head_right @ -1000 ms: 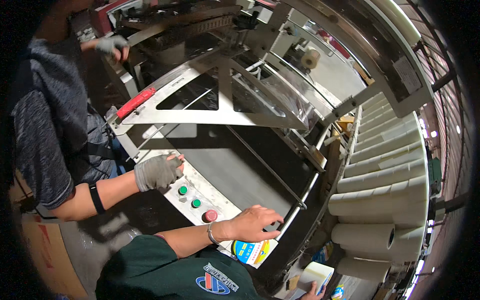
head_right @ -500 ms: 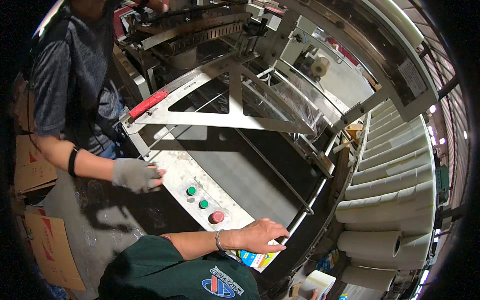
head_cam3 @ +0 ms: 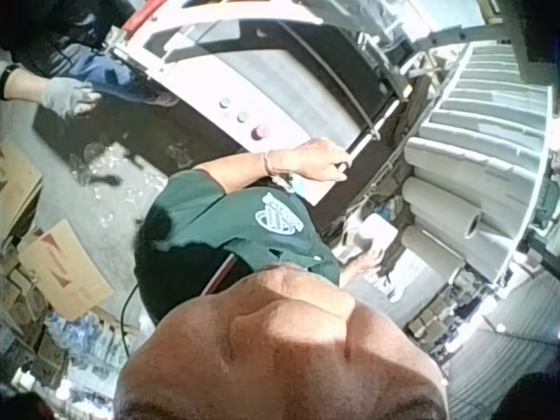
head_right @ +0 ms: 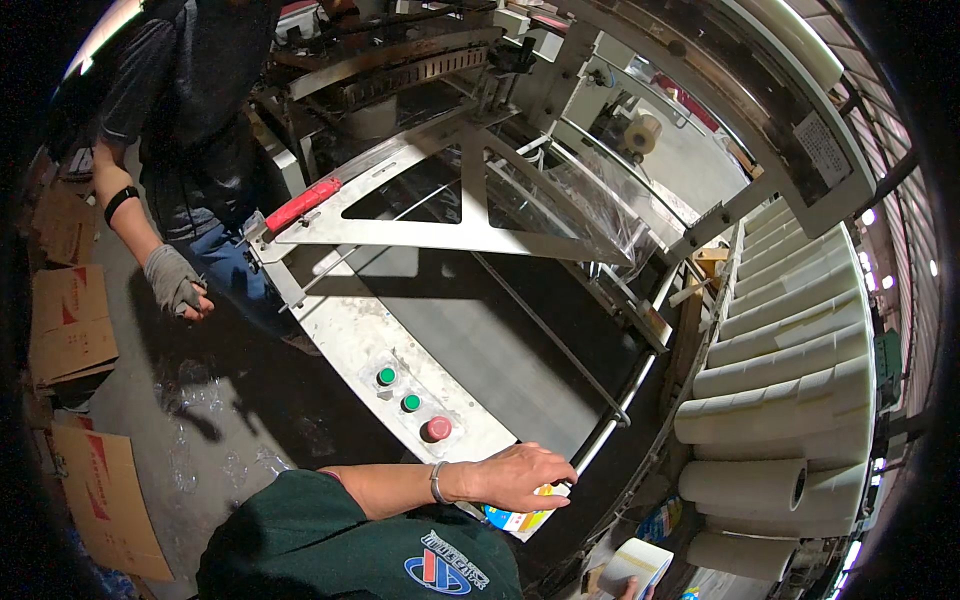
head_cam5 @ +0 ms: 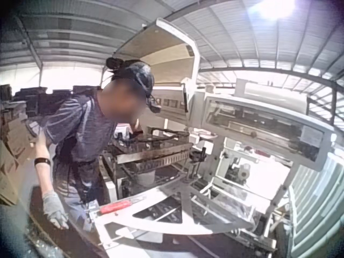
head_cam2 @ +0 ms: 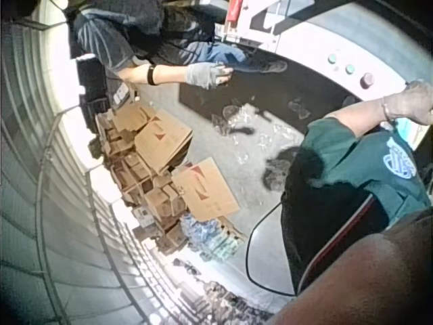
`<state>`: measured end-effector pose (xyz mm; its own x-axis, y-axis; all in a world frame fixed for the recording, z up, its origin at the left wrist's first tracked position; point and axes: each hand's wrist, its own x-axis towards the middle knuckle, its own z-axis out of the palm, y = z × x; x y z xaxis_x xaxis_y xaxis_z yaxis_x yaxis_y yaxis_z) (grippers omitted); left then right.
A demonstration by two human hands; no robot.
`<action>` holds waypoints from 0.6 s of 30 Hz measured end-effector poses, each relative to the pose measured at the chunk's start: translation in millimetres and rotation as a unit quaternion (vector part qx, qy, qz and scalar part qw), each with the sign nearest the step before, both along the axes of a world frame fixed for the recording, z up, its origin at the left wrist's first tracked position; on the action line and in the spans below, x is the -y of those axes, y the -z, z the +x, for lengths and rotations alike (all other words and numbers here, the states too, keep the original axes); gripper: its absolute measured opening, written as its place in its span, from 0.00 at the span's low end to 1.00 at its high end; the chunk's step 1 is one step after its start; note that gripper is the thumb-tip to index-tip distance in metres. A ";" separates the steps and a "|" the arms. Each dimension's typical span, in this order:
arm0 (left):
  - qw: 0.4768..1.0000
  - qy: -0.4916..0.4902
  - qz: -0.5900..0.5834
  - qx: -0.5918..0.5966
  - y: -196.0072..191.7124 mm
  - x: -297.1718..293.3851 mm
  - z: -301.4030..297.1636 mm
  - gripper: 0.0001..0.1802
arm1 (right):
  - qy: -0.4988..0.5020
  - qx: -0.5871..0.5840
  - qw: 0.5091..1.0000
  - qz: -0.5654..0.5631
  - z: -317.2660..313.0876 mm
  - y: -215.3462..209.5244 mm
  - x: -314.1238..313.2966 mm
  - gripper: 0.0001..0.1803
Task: Applying labels to rolls of material and placing them onto a conveyor machine.
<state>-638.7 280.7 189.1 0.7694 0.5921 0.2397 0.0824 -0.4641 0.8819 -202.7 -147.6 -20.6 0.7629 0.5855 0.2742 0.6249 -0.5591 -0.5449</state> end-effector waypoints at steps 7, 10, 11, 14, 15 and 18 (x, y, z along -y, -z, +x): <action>1.000 -0.001 0.007 -0.003 -0.8 4.5 1.3 0.21 | -0.015 0.014 0.999 -0.024 3.0 6.8 18.4 0.22; 1.000 0.001 0.007 0.000 -0.9 5.7 3.7 0.21 | -0.018 0.023 0.999 -0.037 4.7 10.4 31.7 0.23; 1.000 0.003 0.006 0.000 -0.9 5.6 4.4 0.21 | -0.018 0.027 0.999 -0.043 3.7 13.2 35.3 0.23; 1.000 0.011 -0.003 -0.003 -0.3 4.9 6.4 0.21 | -0.017 0.024 0.998 -0.051 1.1 14.9 40.7 0.23; 1.000 0.011 -0.005 -0.004 -1.0 4.9 6.2 0.21 | -0.020 0.009 0.999 -0.039 0.8 14.4 40.7 0.24; 1.000 0.015 -0.014 -0.003 -3.0 3.9 8.2 0.21 | -0.022 0.000 0.999 -0.036 2.5 11.6 44.3 0.24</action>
